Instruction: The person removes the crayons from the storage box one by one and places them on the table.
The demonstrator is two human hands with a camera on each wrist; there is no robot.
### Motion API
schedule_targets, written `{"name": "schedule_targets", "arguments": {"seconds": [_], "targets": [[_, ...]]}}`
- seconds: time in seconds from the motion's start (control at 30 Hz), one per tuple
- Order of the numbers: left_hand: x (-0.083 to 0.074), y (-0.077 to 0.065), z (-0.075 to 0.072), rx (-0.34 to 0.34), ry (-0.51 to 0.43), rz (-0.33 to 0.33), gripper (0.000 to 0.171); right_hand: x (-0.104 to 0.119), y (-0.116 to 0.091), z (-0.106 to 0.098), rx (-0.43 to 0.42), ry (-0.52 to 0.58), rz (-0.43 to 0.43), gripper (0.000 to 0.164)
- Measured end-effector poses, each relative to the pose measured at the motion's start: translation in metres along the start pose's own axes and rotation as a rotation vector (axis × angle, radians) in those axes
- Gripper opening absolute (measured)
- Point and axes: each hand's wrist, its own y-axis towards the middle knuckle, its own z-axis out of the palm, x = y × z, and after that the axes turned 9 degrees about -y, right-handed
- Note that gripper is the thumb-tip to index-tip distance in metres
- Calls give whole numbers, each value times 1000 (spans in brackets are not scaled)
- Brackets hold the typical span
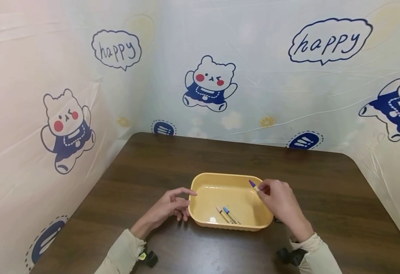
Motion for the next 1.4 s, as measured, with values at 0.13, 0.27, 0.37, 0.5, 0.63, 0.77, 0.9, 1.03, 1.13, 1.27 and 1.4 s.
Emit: {"name": "schedule_targets", "arguments": {"seconds": [0.13,0.27,0.37,0.5,0.63,0.77,0.9,1.03,1.13,1.27,1.4], "targets": [[-1,1,1,3,0,4,38,-10,-4,-15,-38,-9,16,8],[-3,2,2,4,3,1,38,-22,-11,-22,-72,-11,36,10],[-4,2,1,8,4,-3,39,-31,-18,-24,-90,-10,63,11],[-5,2,1,8,7,-5,38,-46,-26,-23,-131,-11,96,13],[-3,2,0,7,9,-9,37,-65,-33,-16,-152,-7,156,15],[0,1,-1,8,9,-15,39,-83,-39,-7,-148,9,233,17],[3,1,-1,2,4,-20,40,-98,-41,1,-135,18,275,18],[3,1,-1,-4,1,-24,39,-112,-41,9,-74,17,289,18],[3,1,-1,-5,1,-22,38,-119,-41,14,-2,16,284,17],[2,0,-1,-1,-4,-14,37,-124,-39,19,79,19,285,17],[1,1,-2,9,-8,-3,37,-126,-38,21,106,27,301,17]]}}
